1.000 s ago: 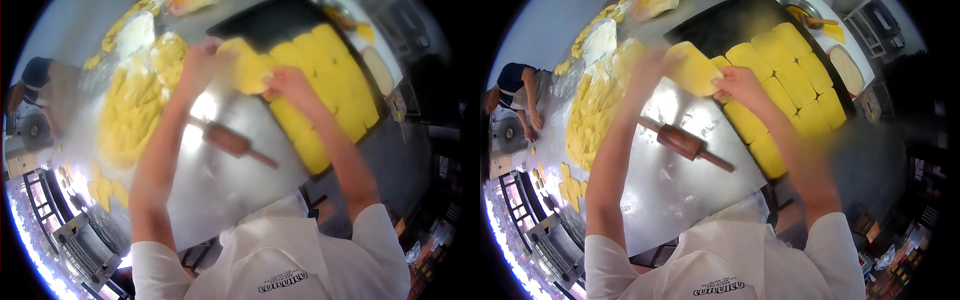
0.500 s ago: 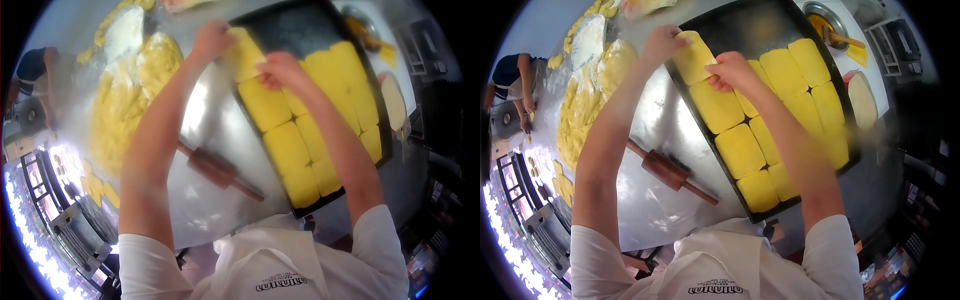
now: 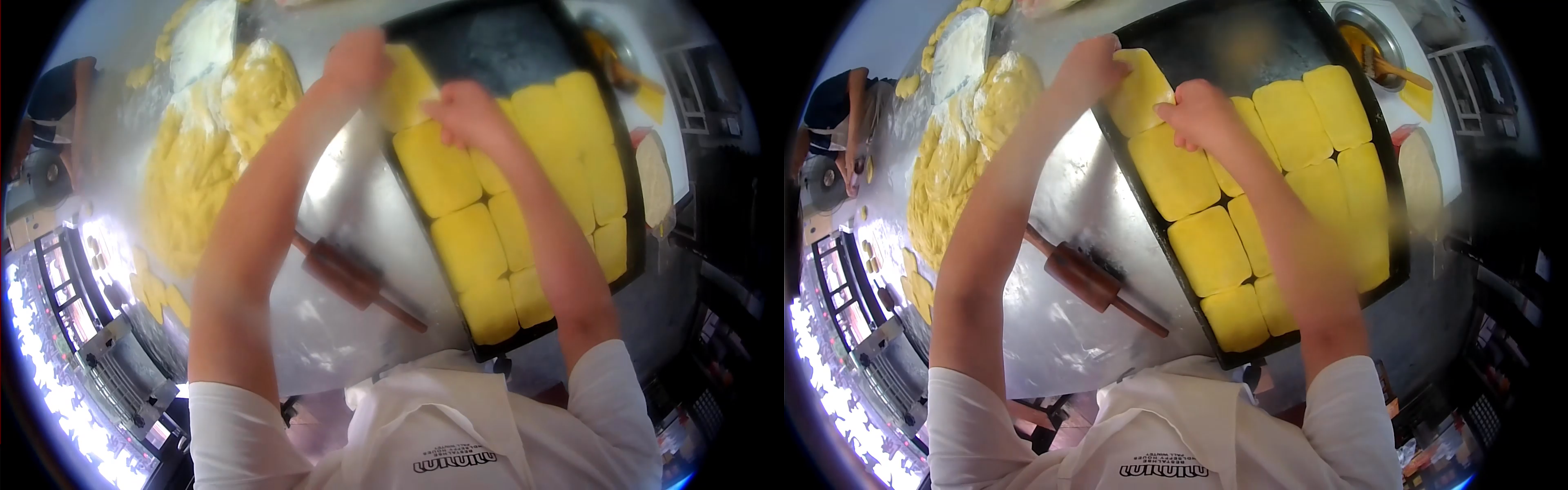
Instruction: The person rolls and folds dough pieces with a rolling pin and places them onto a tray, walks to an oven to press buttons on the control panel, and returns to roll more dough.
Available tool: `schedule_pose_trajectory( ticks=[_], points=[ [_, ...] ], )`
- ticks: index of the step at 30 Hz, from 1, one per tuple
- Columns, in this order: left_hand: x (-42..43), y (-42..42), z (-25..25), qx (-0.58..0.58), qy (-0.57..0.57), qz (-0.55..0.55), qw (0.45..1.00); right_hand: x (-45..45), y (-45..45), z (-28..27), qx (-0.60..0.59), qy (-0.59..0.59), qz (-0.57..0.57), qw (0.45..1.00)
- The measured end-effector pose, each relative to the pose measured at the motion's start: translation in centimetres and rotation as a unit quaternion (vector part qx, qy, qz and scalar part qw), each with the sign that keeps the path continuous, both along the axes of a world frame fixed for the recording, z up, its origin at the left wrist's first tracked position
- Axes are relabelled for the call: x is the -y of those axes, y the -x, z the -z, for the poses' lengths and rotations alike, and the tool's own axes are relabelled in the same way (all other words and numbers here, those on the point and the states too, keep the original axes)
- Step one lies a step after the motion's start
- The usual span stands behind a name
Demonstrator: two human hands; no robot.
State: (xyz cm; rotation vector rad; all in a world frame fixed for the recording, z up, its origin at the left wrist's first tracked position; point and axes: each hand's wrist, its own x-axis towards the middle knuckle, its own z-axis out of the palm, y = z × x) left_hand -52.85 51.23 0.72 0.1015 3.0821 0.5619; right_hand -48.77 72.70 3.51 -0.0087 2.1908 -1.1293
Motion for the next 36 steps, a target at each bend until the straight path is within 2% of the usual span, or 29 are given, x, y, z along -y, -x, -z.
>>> schedule_pose_trajectory(
  ticks=[3,7,8,10,16,19,22,25,36],
  points=[
    [-1.2,-3.5,-1.9,-0.113,0.085,0.026,0.99,-0.4,0.0,0.1,-0.027,-0.012,0.035,0.999],
    [-2.3,-10.0,-4.1,-0.063,0.15,0.122,0.979,-1.2,0.8,0.1,-0.062,-0.024,0.018,0.998],
    [-3.1,-11.8,-4.0,-0.069,0.106,0.113,0.985,-1.2,0.8,0.6,-0.12,-0.063,-0.015,0.991],
    [-3.7,-13.7,-3.1,-0.097,0.099,0.103,0.985,-0.8,1.3,1.8,-0.239,-0.139,-0.085,0.957],
    [-4.9,-14.5,-3.1,-0.071,0.115,0.054,0.989,-0.4,1.9,1.1,-0.233,-0.176,-0.114,0.949],
    [-5.1,-14.6,-2.8,-0.066,0.122,0.041,0.989,1.1,2.8,-0.7,-0.242,-0.106,-0.07,0.962],
    [-5.3,-14.9,-2.7,-0.081,0.111,0.035,0.99,3.9,4.1,1.2,-0.449,-0.002,-0.109,0.887],
    [-5.3,-15.3,-2.8,-0.083,0.119,0.036,0.989,6.2,6.0,3.4,-0.534,0.03,-0.155,0.831],
    [-5.2,-15.5,-2.0,-0.083,0.065,0.016,0.994,8.1,7.3,4.2,-0.468,-0.025,-0.226,0.854]
  ],
)
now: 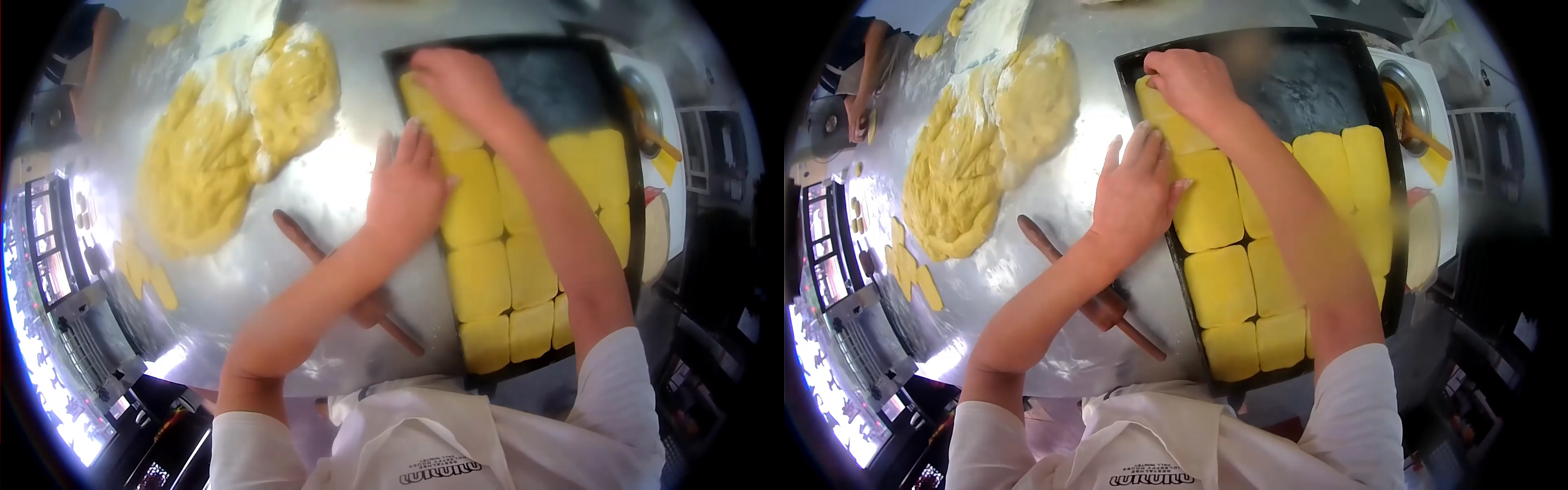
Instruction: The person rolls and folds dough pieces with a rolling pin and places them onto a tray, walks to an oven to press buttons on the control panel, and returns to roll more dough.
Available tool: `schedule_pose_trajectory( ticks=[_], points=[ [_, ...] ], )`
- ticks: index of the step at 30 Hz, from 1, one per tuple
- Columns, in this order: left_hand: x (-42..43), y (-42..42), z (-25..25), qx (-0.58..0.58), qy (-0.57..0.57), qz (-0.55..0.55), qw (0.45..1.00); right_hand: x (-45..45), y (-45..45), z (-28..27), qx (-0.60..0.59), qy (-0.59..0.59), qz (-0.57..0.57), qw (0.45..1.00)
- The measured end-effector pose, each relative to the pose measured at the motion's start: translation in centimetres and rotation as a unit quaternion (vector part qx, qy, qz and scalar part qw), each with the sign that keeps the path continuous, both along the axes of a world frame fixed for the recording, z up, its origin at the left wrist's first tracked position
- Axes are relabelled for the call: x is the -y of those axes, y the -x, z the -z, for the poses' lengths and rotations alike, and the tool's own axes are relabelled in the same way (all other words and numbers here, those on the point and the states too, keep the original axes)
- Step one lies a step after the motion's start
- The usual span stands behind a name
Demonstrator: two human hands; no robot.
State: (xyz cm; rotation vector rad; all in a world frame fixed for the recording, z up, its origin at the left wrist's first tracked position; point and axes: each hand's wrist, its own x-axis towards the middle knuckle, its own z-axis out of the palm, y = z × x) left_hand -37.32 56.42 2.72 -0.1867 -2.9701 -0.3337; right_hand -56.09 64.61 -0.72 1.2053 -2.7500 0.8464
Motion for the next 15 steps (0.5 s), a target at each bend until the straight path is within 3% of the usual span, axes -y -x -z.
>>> schedule_pose_trajectory(
  ticks=[10,15],
  points=[
    [-0.1,-0.3,-0.2,0.005,0.009,0.002,1.0,0.8,0.6,-1.0,0.079,-0.033,-0.047,0.995],
    [0.0,-0.2,-0.1,0.006,0.009,0.009,1.0,1.2,0.4,1.2,0.006,0.062,-0.008,0.998]
  ],
)
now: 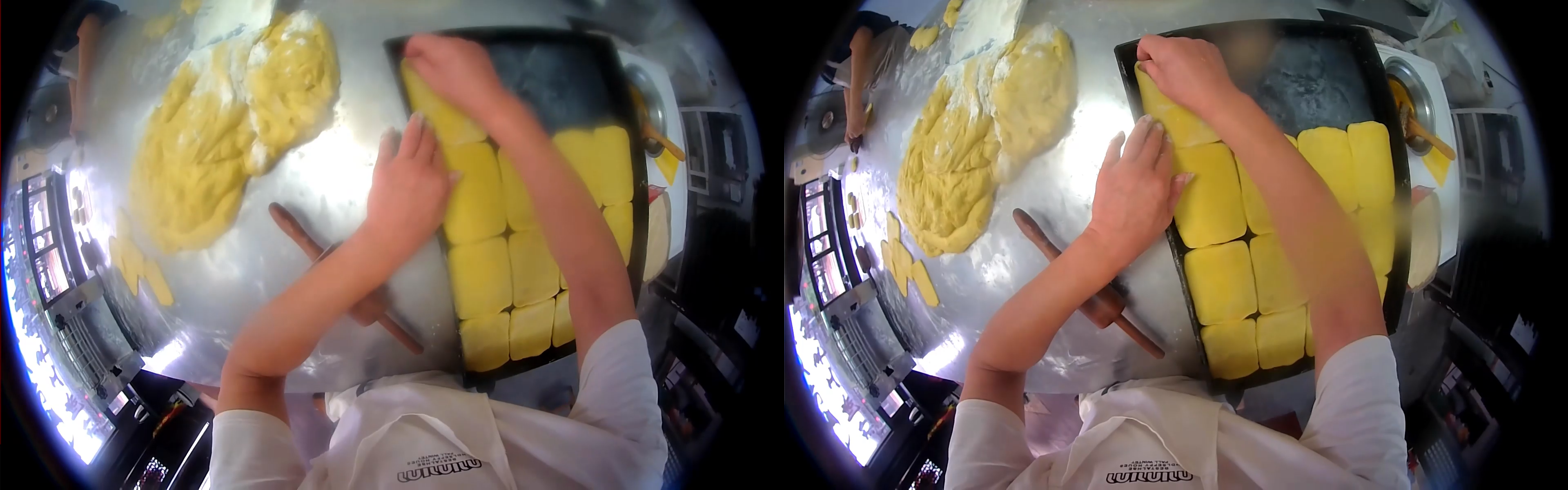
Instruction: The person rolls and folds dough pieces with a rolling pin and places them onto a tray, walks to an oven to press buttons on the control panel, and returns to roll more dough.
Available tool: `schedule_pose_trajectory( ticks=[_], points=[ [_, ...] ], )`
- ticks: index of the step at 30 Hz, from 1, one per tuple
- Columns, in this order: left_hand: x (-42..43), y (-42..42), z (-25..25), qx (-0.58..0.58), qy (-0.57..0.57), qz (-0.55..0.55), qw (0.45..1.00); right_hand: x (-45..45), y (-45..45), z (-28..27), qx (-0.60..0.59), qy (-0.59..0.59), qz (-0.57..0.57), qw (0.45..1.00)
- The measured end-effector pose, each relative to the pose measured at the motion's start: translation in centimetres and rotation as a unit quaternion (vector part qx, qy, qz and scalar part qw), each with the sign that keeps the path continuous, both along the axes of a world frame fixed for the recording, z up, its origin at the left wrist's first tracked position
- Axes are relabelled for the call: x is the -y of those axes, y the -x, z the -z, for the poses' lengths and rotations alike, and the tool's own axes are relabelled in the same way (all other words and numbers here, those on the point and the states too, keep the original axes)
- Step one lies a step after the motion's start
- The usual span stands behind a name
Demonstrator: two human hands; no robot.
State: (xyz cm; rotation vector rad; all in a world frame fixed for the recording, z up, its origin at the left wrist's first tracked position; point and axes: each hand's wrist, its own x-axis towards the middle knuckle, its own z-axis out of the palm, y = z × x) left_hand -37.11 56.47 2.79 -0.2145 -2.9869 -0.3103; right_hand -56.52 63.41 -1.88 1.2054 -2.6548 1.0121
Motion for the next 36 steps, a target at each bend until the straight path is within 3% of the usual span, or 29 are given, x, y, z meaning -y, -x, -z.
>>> schedule_pose_trajectory(
  ticks=[4,10,13,17,20,23,29,32,34,36],
  points=[
    [-0.1,0.1,-0.1,0.0,-0.001,0.001,1.0,0.1,-0.5,0.4,0.001,0.011,0.051,0.999],
    [0.2,1.1,-1.2,0.015,-0.006,0.0,1.0,-0.5,-0.6,0.5,0.0,0.038,0.042,0.998],
    [1.1,2.8,-0.3,-0.035,0.009,-0.004,0.999,-2.5,-1.2,-1.1,0.122,0.102,0.096,0.983],
    [2.2,5.4,-0.2,-0.009,0.016,-0.014,1.0,-5.3,-0.4,-2.1,0.003,0.021,0.067,0.998],
    [2.5,6.7,0.9,-0.014,0.046,-0.014,0.999,-5.4,-0.2,-0.4,-0.057,0.028,0.038,0.997],
    [2.2,7.1,1.0,0.007,0.065,-0.022,0.998,-4.9,-0.4,0.3,-0.049,-0.012,0.053,0.997],
    [2.2,7.3,0.2,0.05,0.02,-0.009,0.999,-5.6,-0.1,1.1,-0.073,0.051,0.064,0.994],
    [3.8,7.1,-0.8,0.021,-0.033,0.026,0.999,-6.8,-1.0,-0.9,-0.008,0.108,0.083,0.991],
    [4.6,5.9,-1.9,-0.036,-0.023,0.044,0.998,-7.8,-2.2,-1.5,0.162,0.163,0.105,0.968],
    [5.3,4.7,-1.7,-0.007,-0.005,0.063,0.998,-8.7,-3.3,-2.4,0.318,0.212,0.115,0.917]
  ],
)
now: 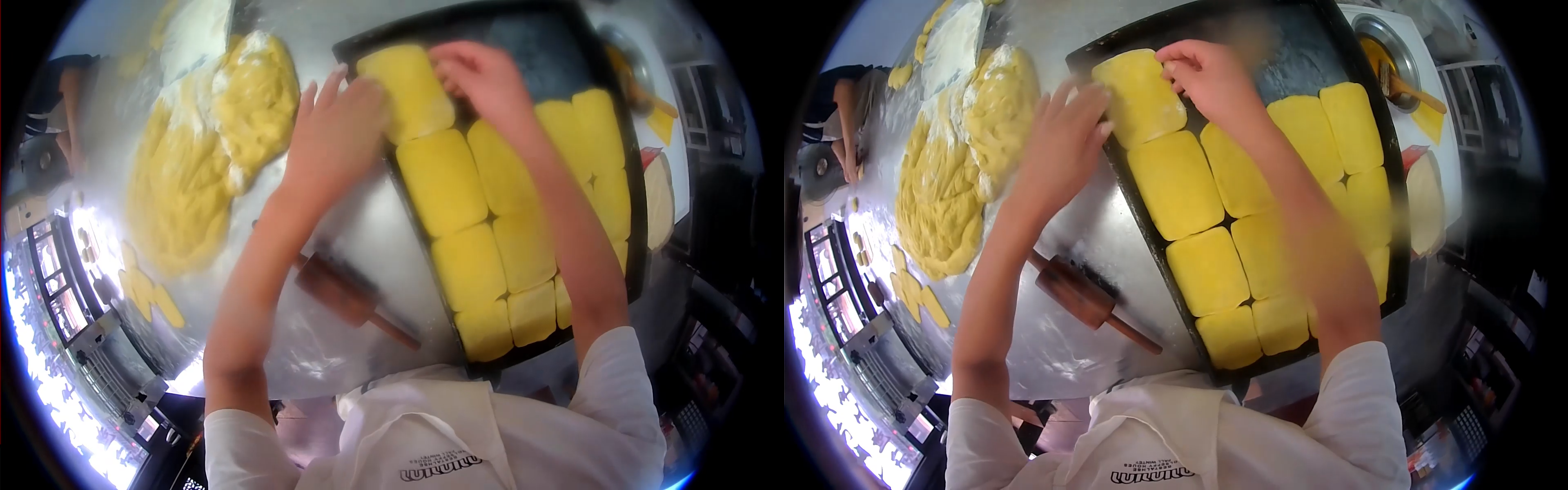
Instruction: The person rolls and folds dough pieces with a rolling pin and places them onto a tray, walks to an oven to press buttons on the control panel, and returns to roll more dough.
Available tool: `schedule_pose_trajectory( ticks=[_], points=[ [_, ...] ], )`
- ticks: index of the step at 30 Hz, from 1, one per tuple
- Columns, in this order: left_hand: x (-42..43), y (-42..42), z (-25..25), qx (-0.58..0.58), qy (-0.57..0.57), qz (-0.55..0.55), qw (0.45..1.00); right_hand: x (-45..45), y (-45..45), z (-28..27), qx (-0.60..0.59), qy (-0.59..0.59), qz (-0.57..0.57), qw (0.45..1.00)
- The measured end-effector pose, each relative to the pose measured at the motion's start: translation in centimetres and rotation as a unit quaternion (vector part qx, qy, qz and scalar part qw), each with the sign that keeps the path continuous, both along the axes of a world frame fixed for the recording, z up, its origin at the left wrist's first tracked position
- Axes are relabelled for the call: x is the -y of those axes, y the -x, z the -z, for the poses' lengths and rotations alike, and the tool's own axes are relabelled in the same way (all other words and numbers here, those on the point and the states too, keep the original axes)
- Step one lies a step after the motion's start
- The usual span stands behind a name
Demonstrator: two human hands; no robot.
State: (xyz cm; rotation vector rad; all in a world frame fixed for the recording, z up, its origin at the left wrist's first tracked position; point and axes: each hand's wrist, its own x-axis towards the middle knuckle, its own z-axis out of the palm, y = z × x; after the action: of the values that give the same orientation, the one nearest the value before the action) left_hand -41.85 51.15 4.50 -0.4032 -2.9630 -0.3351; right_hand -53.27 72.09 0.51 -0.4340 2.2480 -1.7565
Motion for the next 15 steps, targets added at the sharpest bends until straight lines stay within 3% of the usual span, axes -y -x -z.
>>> schedule_pose_trajectory(
  ticks=[2,5,9,15],
  points=[
    [0.2,-1.2,-0.5,0.029,0.001,0.026,0.999,-0.4,-0.7,-1.0,0.146,0.07,-0.012,0.987],
    [0.2,-2.9,0.3,0.016,-0.091,0.019,0.996,0.7,-1.8,-0.8,0.068,0.009,-0.092,0.993],
    [-1.0,-4.3,-0.3,0.032,-0.112,0.015,0.993,2.0,-2.8,-0.7,-0.098,-0.197,-0.158,0.963],
    [-2.0,-5.4,-0.3,0.025,-0.08,-0.011,0.996,2.4,-3.8,-0.1,-0.14,-0.198,-0.193,0.951]
  ],
)
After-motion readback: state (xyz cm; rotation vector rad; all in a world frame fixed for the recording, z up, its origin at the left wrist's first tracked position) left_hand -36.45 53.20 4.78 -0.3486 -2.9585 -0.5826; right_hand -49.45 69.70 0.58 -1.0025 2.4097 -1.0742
